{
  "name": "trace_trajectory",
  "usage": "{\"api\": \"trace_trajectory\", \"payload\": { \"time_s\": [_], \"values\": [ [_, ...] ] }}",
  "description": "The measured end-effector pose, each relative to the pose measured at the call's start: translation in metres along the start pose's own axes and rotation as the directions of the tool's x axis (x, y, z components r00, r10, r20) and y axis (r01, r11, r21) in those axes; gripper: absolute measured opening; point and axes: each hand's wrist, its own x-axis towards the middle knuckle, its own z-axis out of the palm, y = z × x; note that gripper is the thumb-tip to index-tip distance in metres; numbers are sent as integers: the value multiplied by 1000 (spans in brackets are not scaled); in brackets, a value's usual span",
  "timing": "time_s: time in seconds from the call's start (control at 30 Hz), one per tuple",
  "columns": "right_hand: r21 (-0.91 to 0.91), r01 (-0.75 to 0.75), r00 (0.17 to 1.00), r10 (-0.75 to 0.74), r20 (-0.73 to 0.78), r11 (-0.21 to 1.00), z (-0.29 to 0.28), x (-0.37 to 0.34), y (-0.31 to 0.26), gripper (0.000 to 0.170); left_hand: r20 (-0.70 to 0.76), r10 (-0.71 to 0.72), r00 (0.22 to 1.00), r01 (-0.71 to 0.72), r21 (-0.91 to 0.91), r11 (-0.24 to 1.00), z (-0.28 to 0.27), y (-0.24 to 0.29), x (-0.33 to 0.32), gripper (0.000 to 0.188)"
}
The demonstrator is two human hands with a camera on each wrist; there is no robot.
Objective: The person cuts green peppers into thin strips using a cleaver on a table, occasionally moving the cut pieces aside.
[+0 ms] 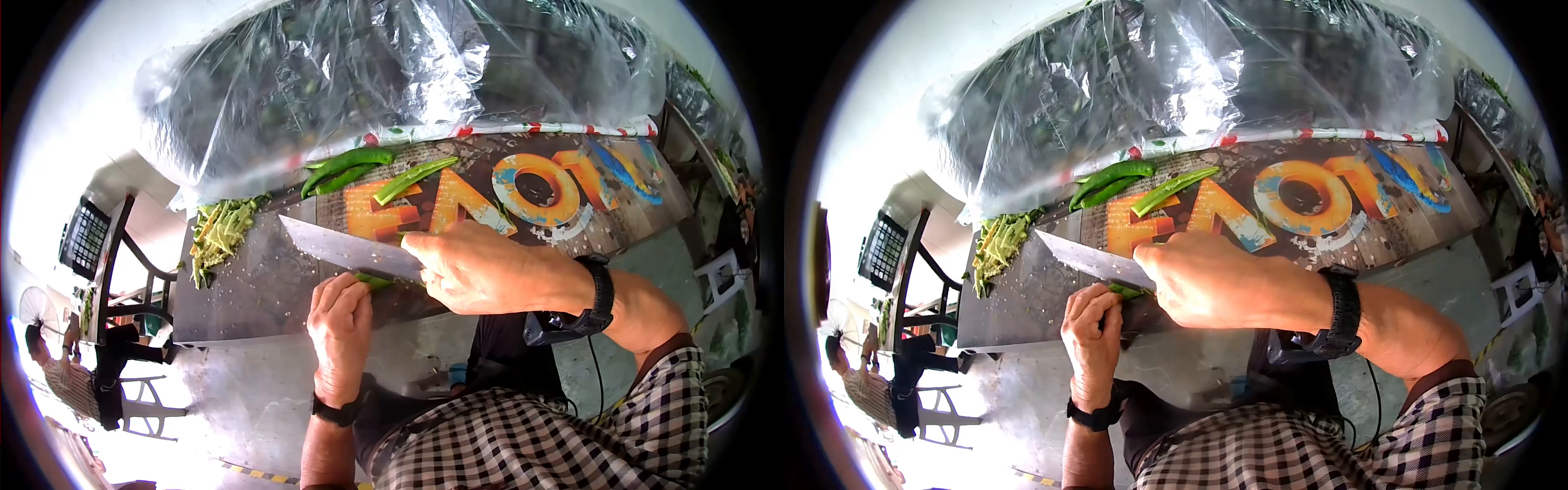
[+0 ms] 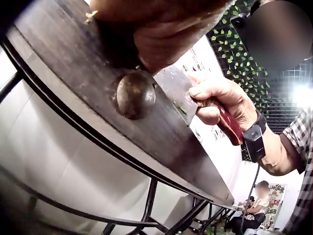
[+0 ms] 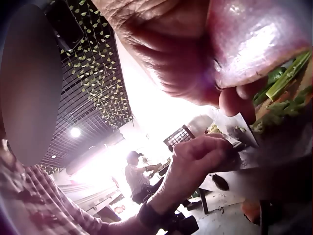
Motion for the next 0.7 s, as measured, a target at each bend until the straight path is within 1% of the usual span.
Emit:
{"api": "trace_trajectory", "payload": {
  "time_s": [0.13,0.27,0.33,0.43,0.53,0.57,0.6,0.67,0.7],
  "values": [
    [-1,6,1000,-6,11,1000,5,3,1,10,-1,2,1000,-2,-2,1000,-1,1,0,15],
    [-46,2,996,2,93,999,2,7,-4,10,9,-14,1000,14,-2,1000,-1,2,1,15],
    [-47,21,992,-15,125,999,-1,12,-6,10,2,-17,1000,17,-2,1000,-1,2,2,14],
    [-97,84,977,-63,206,992,-4,25,-8,10,-7,-32,999,32,-2,999,-1,0,1,14],
    [-126,68,987,-48,151,990,11,38,-8,13,-6,-41,999,41,0,999,0,0,3,13],
    [-165,108,981,-79,177,980,16,47,-9,14,-5,-43,999,43,6,999,0,0,2,13],
    [-164,130,981,-104,163,978,22,57,-11,15,16,-54,998,54,-7,999,-2,0,2,13],
    [-255,222,973,-197,120,941,35,68,-7,13,26,-71,997,71,-25,997,-2,-4,-1,13],
    [-222,201,977,-178,119,954,34,67,-7,12,20,-70,997,70,-30,997,-2,-3,-2,13]
  ]
}}
